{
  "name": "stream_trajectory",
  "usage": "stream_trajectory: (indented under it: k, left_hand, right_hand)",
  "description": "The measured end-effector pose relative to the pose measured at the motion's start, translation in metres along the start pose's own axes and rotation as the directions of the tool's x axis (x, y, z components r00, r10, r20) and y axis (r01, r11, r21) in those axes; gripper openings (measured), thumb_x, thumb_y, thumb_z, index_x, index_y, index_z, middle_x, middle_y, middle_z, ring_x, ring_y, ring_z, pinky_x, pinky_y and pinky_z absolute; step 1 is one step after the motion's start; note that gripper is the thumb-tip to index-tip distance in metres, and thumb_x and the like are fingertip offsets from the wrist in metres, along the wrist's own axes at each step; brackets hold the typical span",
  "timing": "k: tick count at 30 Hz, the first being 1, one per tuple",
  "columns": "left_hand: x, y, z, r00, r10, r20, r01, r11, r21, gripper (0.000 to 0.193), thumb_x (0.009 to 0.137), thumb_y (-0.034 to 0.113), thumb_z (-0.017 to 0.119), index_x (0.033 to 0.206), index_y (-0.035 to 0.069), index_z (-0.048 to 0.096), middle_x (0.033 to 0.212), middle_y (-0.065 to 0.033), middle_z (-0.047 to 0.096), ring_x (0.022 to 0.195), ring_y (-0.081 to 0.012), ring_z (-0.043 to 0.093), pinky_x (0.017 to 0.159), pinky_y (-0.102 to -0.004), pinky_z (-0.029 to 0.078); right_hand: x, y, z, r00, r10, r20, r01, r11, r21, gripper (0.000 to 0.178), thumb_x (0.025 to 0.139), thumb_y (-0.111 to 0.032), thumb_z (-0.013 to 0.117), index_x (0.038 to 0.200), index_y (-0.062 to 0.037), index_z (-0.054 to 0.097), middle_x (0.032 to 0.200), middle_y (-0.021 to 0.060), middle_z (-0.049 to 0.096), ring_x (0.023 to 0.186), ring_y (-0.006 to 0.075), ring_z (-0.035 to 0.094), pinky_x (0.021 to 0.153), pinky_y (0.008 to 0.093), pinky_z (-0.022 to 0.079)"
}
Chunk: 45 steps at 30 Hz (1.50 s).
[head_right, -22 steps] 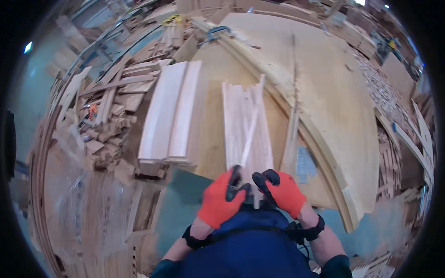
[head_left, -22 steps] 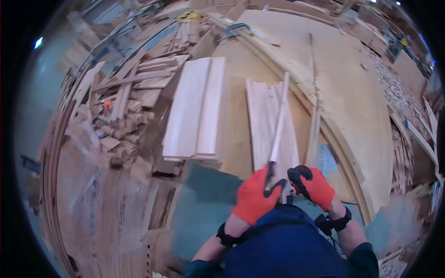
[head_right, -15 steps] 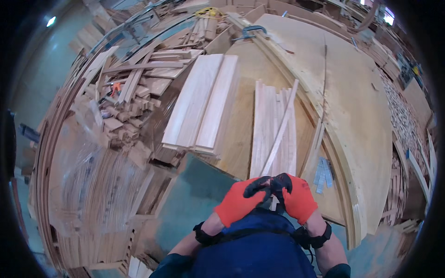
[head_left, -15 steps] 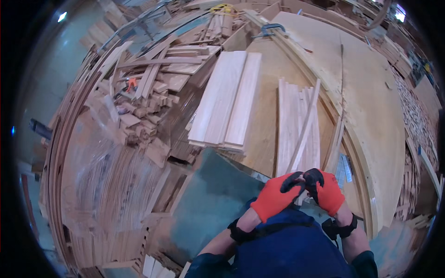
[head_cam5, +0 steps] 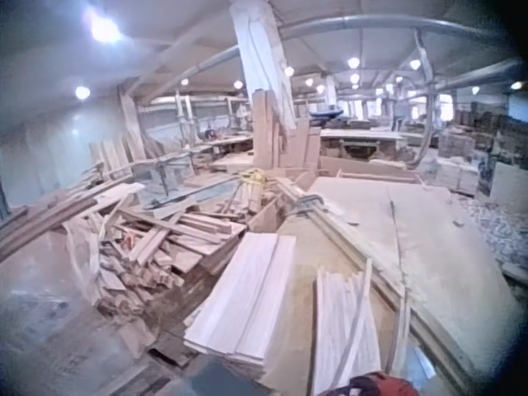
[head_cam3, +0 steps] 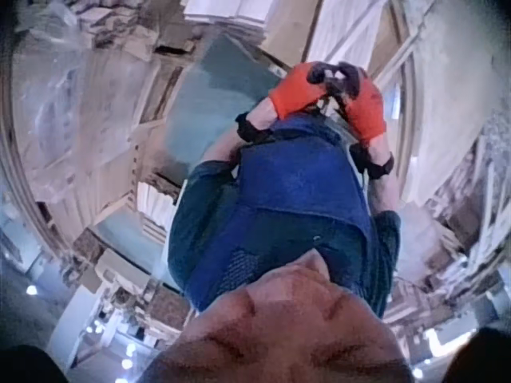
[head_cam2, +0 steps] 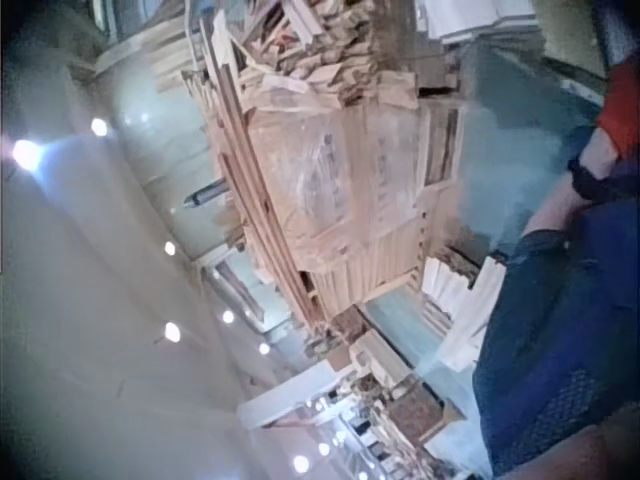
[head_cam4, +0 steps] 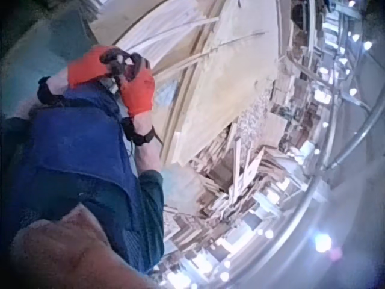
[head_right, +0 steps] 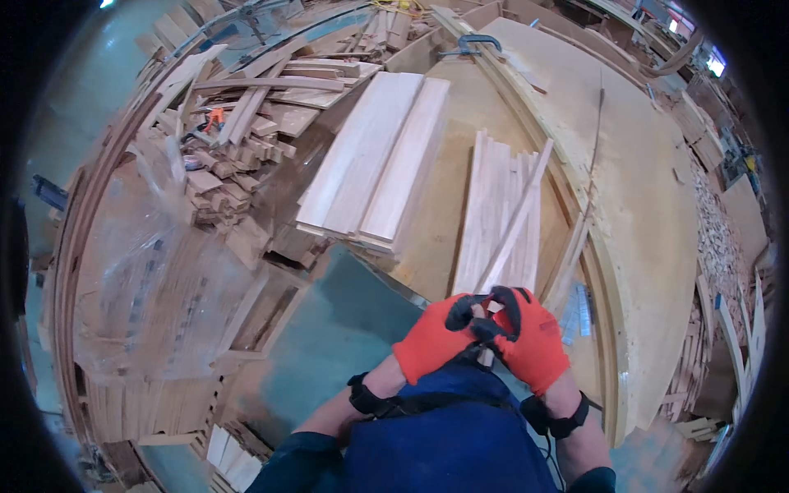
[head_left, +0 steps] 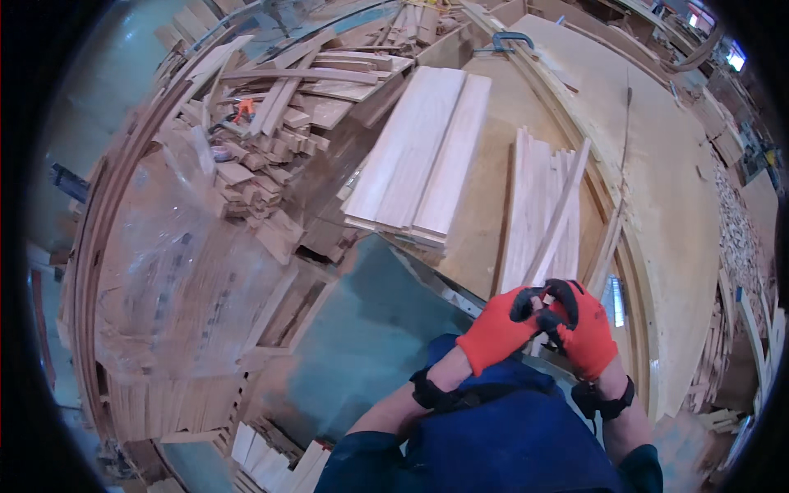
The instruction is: The person picks up stacks of wooden planks from the floor and places them onto a workbench. They arrange the planks into neat piles, occasionally using a metal measuring tool to check the dimensions of the wood.
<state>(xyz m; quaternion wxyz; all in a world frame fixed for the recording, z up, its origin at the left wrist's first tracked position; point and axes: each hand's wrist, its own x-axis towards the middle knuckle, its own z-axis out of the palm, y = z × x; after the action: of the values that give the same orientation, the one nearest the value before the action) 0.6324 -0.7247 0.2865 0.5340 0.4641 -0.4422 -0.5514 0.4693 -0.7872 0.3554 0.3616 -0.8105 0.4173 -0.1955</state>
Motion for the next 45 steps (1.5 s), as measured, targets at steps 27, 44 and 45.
stream_trajectory:
  k: [27, 44, 45]
  left_hand:
    - [0.085, -0.047, -0.033, 0.912, -0.384, -0.143, 0.321, 0.886, -0.334, 0.024, 0.098, 0.029, 0.064, 0.109, 0.007, 0.067, 0.084, -0.0058, 0.071, 0.062, -0.0120, 0.064, 0.050, -0.0248, 0.048]
    - [0.089, -0.054, -0.039, 0.883, -0.464, -0.062, 0.409, 0.829, -0.382, 0.021, 0.098, 0.029, 0.064, 0.101, 0.009, 0.068, 0.075, -0.0027, 0.066, 0.055, -0.0112, 0.057, 0.046, -0.0222, 0.041]
    - [0.088, -0.054, -0.039, 0.886, -0.461, -0.058, 0.406, 0.830, -0.383, 0.021, 0.098, 0.029, 0.064, 0.101, 0.009, 0.068, 0.076, -0.0028, 0.066, 0.055, -0.0113, 0.057, 0.046, -0.0223, 0.041]
  right_hand:
    - [0.060, 0.085, -0.032, 0.950, 0.241, 0.200, -0.227, 0.970, -0.090, 0.026, 0.091, -0.012, 0.055, 0.110, -0.0020, 0.069, 0.081, 0.0079, 0.065, 0.072, 0.0148, 0.055, 0.069, 0.0310, 0.048]
    - [0.061, 0.104, -0.022, 0.935, 0.152, 0.320, -0.195, 0.975, 0.109, 0.039, 0.088, -0.010, 0.054, 0.124, -0.0083, 0.066, 0.091, 0.0135, 0.068, 0.079, 0.0212, 0.062, 0.077, 0.0343, 0.051]
    - [0.062, 0.099, -0.023, 0.930, 0.167, 0.327, -0.207, 0.974, 0.094, 0.038, 0.088, -0.010, 0.054, 0.124, -0.0084, 0.066, 0.091, 0.0135, 0.068, 0.079, 0.0216, 0.062, 0.077, 0.0345, 0.051]
